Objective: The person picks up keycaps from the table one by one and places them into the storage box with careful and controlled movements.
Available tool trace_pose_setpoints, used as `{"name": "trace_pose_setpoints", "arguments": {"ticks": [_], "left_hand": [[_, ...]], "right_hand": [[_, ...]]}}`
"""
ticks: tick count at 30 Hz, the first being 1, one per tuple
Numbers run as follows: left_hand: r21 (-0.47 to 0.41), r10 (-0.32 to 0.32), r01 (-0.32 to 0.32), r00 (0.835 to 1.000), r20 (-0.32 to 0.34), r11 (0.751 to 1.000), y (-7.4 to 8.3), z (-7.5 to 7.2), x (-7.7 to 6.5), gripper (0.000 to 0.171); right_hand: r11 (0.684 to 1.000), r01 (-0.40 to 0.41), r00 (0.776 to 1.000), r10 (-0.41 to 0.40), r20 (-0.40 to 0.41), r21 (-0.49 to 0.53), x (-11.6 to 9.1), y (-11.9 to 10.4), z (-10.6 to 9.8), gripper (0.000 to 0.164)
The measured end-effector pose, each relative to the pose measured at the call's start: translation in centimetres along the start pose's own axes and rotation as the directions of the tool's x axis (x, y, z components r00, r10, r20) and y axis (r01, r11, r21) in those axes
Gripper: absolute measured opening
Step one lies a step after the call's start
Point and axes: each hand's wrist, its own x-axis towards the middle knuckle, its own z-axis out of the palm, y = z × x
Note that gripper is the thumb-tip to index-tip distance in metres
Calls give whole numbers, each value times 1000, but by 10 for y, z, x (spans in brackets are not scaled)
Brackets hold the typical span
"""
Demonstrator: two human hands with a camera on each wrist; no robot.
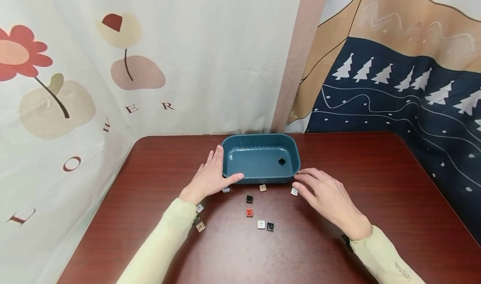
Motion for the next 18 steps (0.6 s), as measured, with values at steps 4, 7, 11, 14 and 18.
{"name": "trace_pose_setpoints", "arguments": {"ticks": [4, 7, 11, 14, 18], "left_hand": [[1, 3, -3, 1000, -1, 1000, 0, 0, 0, 125], [4, 4, -4, 1000, 1, 1000, 0, 0, 1, 126], [1, 6, -6, 1000, 0, 1000, 0, 0, 1, 126], [0, 7, -7, 1000, -4, 1000, 0, 0, 1, 126], [13, 5, -5, 1000, -5, 1000, 0, 1, 1, 126]], "right_hand": [[1000, 2, 999, -1, 49, -11, -4, 0, 2, 30], [1000, 8, 997, -6, 80, -25, -5, 0, 3, 31], [999, 23, 993, -20, 115, -31, -8, 1, 6, 32], [999, 40, 988, -35, 149, -31, -10, 3, 8, 33], [996, 75, 976, -64, 207, -43, -11, 5, 13, 35]]}}
